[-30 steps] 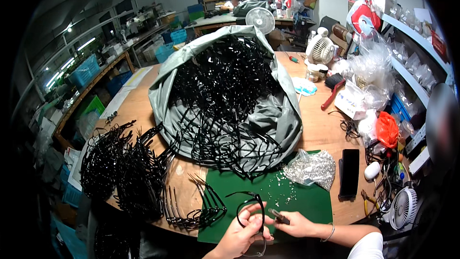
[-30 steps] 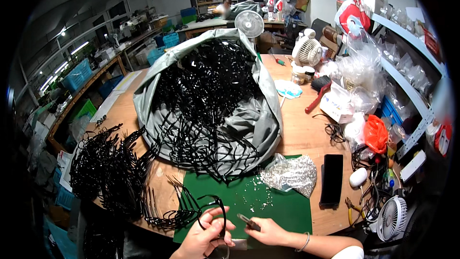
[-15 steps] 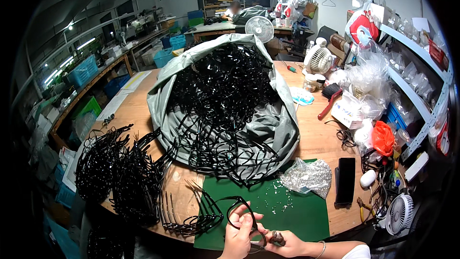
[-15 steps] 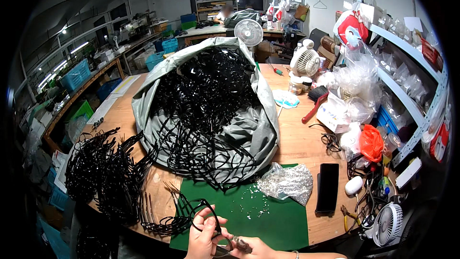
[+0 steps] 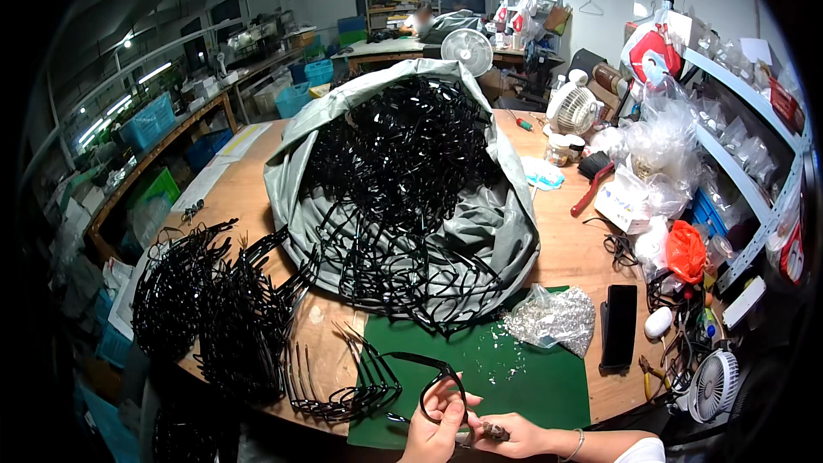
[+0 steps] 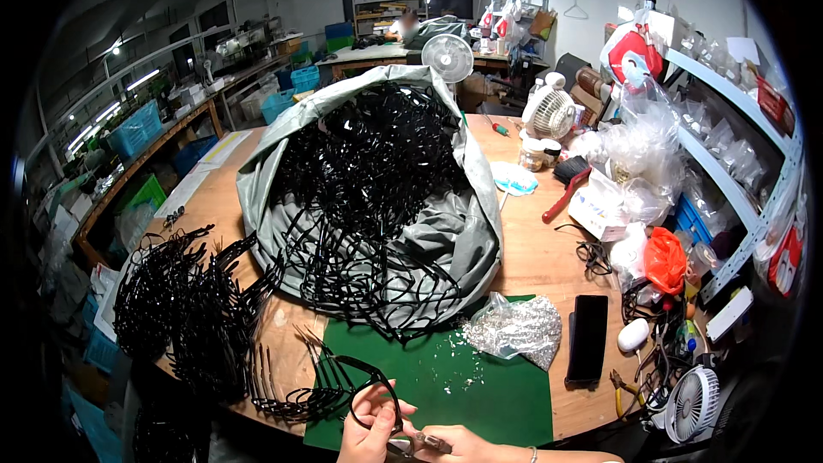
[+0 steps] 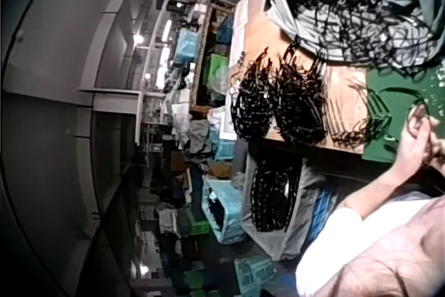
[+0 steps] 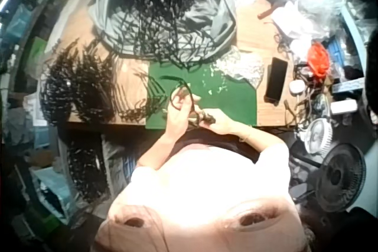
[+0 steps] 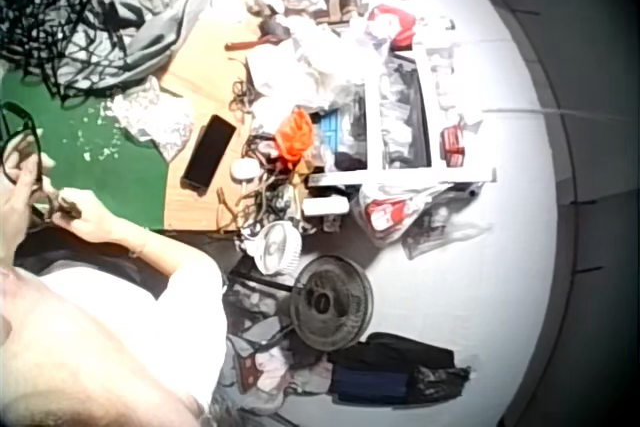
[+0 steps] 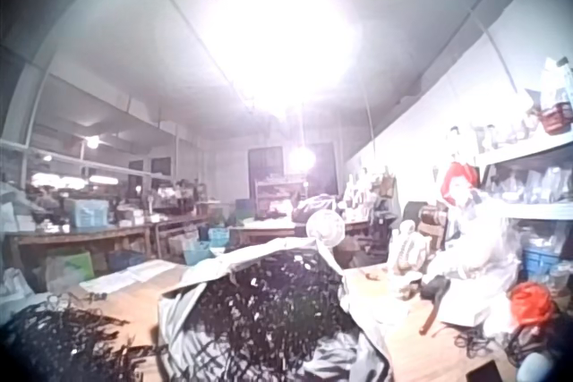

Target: The person repeatedly picks up black eyeglass frames from a pile and uses pliers to trim small protrusions or flash from the frame rims. Trimmed pieces fall onto a green mat. The person handles the frames one at a time, rotating them to access different spots before placing them back on the pile.

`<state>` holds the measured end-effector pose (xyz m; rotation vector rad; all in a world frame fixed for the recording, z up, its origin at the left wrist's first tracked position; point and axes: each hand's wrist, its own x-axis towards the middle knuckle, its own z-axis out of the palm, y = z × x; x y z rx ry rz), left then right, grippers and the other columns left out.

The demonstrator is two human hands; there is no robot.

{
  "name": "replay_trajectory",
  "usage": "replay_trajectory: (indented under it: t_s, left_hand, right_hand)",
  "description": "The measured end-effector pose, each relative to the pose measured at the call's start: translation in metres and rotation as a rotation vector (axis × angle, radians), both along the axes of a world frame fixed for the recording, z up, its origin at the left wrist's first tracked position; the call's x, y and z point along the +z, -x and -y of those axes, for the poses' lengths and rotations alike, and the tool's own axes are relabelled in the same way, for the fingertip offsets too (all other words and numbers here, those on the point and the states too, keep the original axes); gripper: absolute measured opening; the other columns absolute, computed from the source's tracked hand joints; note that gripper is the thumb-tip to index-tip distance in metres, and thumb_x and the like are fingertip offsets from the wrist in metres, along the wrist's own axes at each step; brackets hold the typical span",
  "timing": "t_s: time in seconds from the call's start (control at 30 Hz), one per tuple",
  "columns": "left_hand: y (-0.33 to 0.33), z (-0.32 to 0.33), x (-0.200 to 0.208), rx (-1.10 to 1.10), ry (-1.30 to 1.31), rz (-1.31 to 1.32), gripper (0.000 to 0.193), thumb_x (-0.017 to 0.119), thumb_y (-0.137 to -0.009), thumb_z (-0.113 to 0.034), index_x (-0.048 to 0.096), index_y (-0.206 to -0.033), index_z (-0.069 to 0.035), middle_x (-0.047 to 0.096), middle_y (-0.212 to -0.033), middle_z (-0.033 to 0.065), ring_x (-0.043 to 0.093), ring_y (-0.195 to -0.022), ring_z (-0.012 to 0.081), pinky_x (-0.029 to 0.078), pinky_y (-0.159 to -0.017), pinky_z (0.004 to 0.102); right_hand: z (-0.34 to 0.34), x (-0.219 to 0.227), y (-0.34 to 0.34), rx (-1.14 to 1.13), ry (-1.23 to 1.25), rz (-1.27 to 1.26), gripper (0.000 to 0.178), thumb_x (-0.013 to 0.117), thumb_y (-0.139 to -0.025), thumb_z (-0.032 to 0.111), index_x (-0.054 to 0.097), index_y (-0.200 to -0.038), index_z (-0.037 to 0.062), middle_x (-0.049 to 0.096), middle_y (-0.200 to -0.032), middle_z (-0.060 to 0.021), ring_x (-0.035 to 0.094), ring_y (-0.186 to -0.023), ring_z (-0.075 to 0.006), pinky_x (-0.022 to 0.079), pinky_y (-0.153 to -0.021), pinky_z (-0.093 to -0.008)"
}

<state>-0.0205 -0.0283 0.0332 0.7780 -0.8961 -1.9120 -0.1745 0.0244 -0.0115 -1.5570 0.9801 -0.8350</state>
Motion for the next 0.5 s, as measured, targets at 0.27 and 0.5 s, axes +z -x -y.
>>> replay_trajectory:
  t_s: [0.27,0.5]
  left_hand:
    - [-0.028,-0.005,-0.060,-0.091,0.458,0.518,0.031,0.048,-0.085,-0.003,0.041,-0.114,0.008,0.058,-0.093,0.0133,0.060,-0.075,0.0123,0.050,-0.064,0.0234]
    - [-0.037,0.010,-0.066,-0.034,0.333,0.665,0.029,0.050,-0.085,-0.008,0.045,-0.109,0.007,0.058,-0.094,0.0139,0.060,-0.065,0.0127,0.048,-0.060,0.0235]
  right_hand:
    - [-0.002,-0.044,0.026,-0.448,-0.196,-0.044,0.006,0.052,-0.078,-0.002,0.050,-0.074,0.0016,0.048,-0.067,0.0005,0.043,-0.062,-0.0051,0.036,-0.053,-0.0205]
    - [-0.015,-0.062,0.011,-0.394,0.127,-0.148,0.007,0.058,-0.074,0.001,0.051,-0.073,0.0009,0.053,-0.069,-0.0081,0.050,-0.061,-0.0180,0.041,-0.057,-0.0256]
